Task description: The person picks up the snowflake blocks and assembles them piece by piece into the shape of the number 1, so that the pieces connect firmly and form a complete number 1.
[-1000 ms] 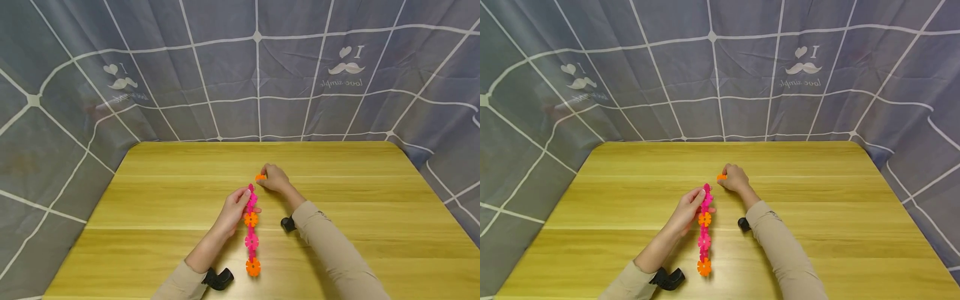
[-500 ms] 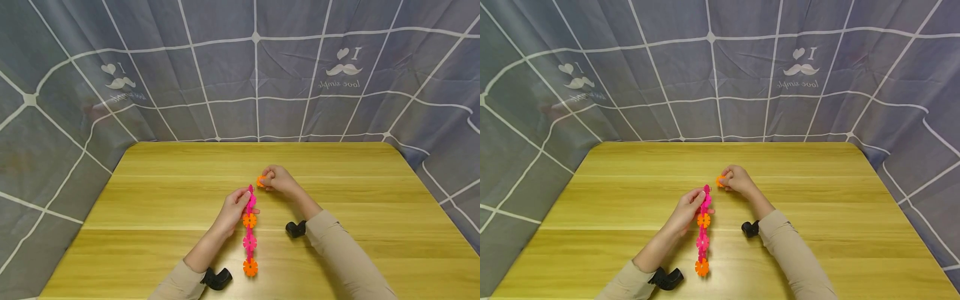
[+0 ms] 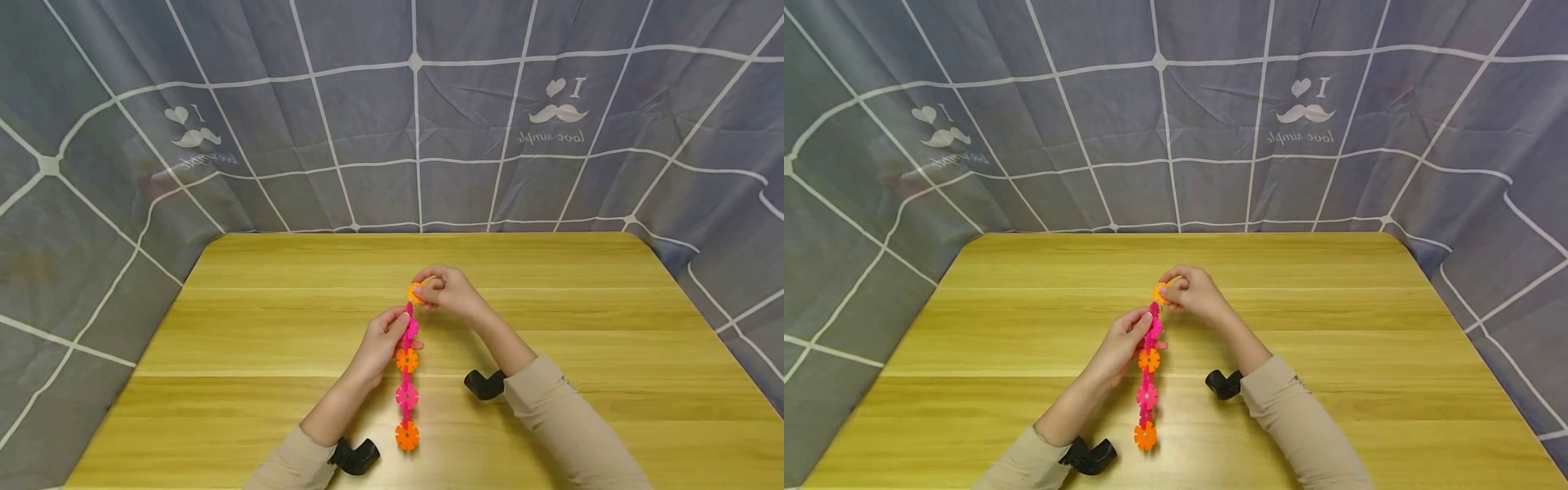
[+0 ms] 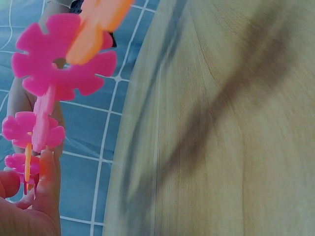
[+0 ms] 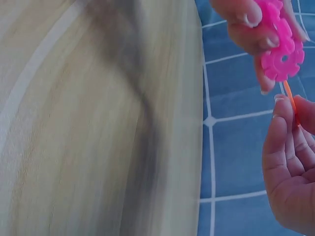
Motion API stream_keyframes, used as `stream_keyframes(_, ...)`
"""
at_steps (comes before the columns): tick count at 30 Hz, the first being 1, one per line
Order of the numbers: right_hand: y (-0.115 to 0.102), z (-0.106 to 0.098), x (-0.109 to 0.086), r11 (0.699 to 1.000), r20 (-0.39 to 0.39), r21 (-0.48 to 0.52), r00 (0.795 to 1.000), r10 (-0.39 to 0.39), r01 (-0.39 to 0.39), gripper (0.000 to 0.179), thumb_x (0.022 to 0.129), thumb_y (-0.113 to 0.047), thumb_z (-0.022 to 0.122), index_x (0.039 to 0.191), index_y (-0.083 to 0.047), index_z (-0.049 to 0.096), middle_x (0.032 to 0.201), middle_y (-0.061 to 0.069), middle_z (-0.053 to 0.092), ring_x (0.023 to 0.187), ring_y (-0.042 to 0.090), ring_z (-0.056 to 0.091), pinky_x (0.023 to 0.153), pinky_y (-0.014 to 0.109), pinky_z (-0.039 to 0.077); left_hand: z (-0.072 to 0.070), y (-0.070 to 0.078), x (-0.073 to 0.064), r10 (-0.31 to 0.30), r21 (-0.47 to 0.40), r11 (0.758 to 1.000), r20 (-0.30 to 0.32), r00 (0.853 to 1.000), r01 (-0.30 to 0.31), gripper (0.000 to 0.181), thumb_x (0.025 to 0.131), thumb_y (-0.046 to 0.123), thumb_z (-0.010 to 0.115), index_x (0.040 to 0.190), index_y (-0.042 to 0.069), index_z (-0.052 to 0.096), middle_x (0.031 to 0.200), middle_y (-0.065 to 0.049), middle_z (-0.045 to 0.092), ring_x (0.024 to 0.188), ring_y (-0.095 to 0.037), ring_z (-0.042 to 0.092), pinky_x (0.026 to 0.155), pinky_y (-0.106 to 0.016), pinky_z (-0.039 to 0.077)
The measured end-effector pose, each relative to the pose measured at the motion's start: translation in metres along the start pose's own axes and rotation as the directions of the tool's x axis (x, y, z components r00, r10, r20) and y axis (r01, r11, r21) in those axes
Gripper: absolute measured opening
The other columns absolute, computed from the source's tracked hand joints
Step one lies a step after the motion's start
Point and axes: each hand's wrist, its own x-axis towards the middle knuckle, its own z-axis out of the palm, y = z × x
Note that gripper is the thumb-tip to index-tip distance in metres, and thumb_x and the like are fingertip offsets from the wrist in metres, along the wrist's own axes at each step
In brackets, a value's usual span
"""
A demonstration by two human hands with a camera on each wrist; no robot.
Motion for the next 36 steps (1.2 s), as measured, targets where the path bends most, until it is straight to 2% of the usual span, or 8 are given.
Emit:
stream_keyframes(4,-0.002,0.003,-0.002,1.000,0.027,-0.015,0.999,0.019,-0.018,0.023,0.088,-0.003,0.061,0.107,0.009,0.055,0.072,0.017,0.063,0.059,0.023,0.058,0.060,0.026,0.052,0.000,-0.001,-0.001,0.004,0.001,1.000,-0.001,1.000,-0.004,0.040,0.101,0.017,0.042,0.131,-0.009,0.044,0.088,-0.006,0.058,0.064,-0.007,0.064,0.059,-0.016,0.051)
stream_keyframes(10,-0.005,0.002,-0.005,0.999,0.084,0.013,0.995,0.048,-0.049,0.020,0.089,-0.001,0.059,0.104,0.009,0.052,0.066,0.012,0.059,0.053,0.013,0.053,0.053,0.023,0.048,0.002,-0.002,-0.002,0.018,-0.007,1.000,-0.002,1.000,-0.018,0.038,0.100,0.015,0.044,0.130,-0.009,0.046,0.102,-0.016,0.061,0.059,-0.008,0.063,0.061,-0.018,0.052)
stream_keyframes(19,-0.006,-0.010,-0.005,0.995,0.253,0.043,0.964,0.077,-0.091,0.008,0.088,0.000,0.055,0.092,0.006,0.051,0.055,0.001,0.053,0.046,0.009,0.048,0.045,0.019,0.042,0.010,-0.003,-0.008,0.022,0.007,1.000,0.034,0.999,-0.022,0.037,0.100,0.014,0.044,0.127,-0.012,0.048,0.108,-0.025,0.061,0.054,-0.006,0.060,0.054,-0.016,0.050)
stream_keyframes(22,-0.005,-0.008,-0.007,0.995,0.247,0.060,0.967,0.063,-0.080,0.008,0.088,0.001,0.054,0.092,0.007,0.050,0.054,0.001,0.053,0.045,0.008,0.047,0.044,0.018,0.041,0.012,-0.003,-0.009,0.029,-0.005,1.000,0.014,0.999,-0.029,0.037,0.099,0.014,0.045,0.127,-0.011,0.048,0.107,-0.025,0.061,0.052,-0.006,0.059,0.052,-0.015,0.049)
stream_keyframes(30,0.006,-0.002,-0.013,0.995,0.165,0.077,0.985,0.046,-0.060,0.012,0.089,0.001,0.054,0.096,0.009,0.049,0.055,0.005,0.053,0.044,0.009,0.044,0.044,0.019,0.039,0.015,-0.007,-0.009,-0.008,-0.046,0.999,-0.040,0.999,0.006,0.036,0.098,0.014,0.048,0.125,-0.010,0.051,0.096,-0.013,0.064,0.050,-0.007,0.057,0.050,-0.015,0.047)
stream_keyframes(33,0.008,-0.002,-0.016,0.987,0.153,0.138,0.986,0.066,-0.087,0.010,0.090,0.001,0.053,0.096,0.008,0.049,0.056,0.004,0.053,0.045,0.009,0.044,0.044,0.018,0.040,0.017,-0.007,-0.008,0.009,-0.042,0.999,-0.037,0.999,-0.010,0.038,0.098,0.013,0.049,0.127,-0.010,0.049,0.096,-0.013,0.064,0.049,-0.007,0.057,0.049,-0.014,0.047)
stream_keyframes(36,0.008,-0.002,-0.018,0.964,0.146,0.232,0.984,0.099,-0.132,0.007,0.090,0.001,0.053,0.095,0.004,0.049,0.057,0.002,0.054,0.045,0.007,0.045,0.045,0.017,0.041,0.017,-0.005,-0.008,0.035,-0.051,0.998,-0.029,0.999,-0.036,0.037,0.098,0.011,0.049,0.128,-0.011,0.049,0.093,-0.013,0.063,0.049,-0.007,0.057,0.048,-0.014,0.047)
